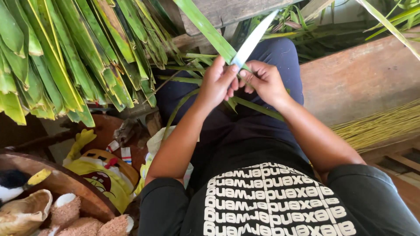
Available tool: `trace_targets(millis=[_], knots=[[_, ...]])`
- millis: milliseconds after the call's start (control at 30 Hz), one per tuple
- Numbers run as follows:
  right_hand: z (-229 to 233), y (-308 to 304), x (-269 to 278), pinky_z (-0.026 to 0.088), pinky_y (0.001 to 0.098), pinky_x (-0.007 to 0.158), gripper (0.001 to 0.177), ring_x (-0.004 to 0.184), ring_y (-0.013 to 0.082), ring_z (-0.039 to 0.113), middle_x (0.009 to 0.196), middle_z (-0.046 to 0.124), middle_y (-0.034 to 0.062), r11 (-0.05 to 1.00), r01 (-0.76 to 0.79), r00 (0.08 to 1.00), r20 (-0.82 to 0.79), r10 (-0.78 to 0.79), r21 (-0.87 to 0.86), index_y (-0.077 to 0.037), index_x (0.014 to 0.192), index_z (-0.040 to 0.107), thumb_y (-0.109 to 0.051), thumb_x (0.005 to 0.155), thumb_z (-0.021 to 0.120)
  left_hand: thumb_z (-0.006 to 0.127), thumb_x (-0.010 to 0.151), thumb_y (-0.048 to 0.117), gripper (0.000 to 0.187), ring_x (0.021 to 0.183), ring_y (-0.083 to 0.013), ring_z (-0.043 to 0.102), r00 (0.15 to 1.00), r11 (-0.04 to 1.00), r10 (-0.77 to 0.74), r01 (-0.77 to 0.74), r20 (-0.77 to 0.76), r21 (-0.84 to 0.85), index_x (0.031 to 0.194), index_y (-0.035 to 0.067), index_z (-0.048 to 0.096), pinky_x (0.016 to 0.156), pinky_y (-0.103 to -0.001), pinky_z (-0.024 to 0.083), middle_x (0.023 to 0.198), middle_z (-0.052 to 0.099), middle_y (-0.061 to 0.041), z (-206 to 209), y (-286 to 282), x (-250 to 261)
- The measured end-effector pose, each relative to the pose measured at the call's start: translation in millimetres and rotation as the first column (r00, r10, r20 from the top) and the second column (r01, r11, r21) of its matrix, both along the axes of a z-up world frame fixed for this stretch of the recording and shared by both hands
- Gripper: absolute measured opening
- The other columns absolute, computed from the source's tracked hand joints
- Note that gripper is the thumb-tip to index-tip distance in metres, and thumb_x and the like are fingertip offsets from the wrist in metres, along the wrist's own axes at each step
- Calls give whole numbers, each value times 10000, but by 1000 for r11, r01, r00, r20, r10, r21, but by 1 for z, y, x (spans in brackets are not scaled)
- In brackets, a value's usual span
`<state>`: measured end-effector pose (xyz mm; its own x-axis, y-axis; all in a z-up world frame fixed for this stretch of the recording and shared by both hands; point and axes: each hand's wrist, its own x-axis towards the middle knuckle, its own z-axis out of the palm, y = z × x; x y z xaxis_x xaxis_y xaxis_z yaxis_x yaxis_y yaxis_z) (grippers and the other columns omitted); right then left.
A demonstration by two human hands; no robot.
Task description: Stripping the leafy part from the central rib of long green leaves using a knife
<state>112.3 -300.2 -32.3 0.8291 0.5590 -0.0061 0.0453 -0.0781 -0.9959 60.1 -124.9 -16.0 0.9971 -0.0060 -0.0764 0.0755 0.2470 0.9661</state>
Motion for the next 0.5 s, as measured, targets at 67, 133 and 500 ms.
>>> trace_targets(millis=[67, 133, 500], knots=[[7, 3, 1, 495, 249, 438, 166, 452, 166, 619, 617, 640, 142, 998, 62, 998, 28, -62, -8, 34, 894, 652, -76, 1012, 613, 495, 1009, 132, 371, 398, -156, 553, 999, 995, -43, 44, 15, -84, 1297, -53, 352, 271, -226, 469, 620, 606, -160, -2, -2, -5], [13, 8, 1, 458, 223, 441, 259, 428, 134, 578, 551, 600, 103, 992, 122, 991, 61, -121, -12, 15, 801, 638, -84, 1034, 587, 492, 1009, 121, 501, 389, -166, 547, 996, 982, -82, 87, 37, -165, 1433, -29, 272, 263, -229, 463, 642, 618, -187, -4, -2, -6], [39, 25, -14, 496, 427, 763, 145, 742, 219, 559, 687, 581, 153, 977, 191, 930, 337, -150, -92, 34, 927, 640, 0, 1019, 533, 518, 1010, 30, 508, 318, -199, 528, 988, 902, -111, 144, 104, -407, 1490, 75, 356, 227, -272, 436, 598, 600, -203, -15, 4, -6]])
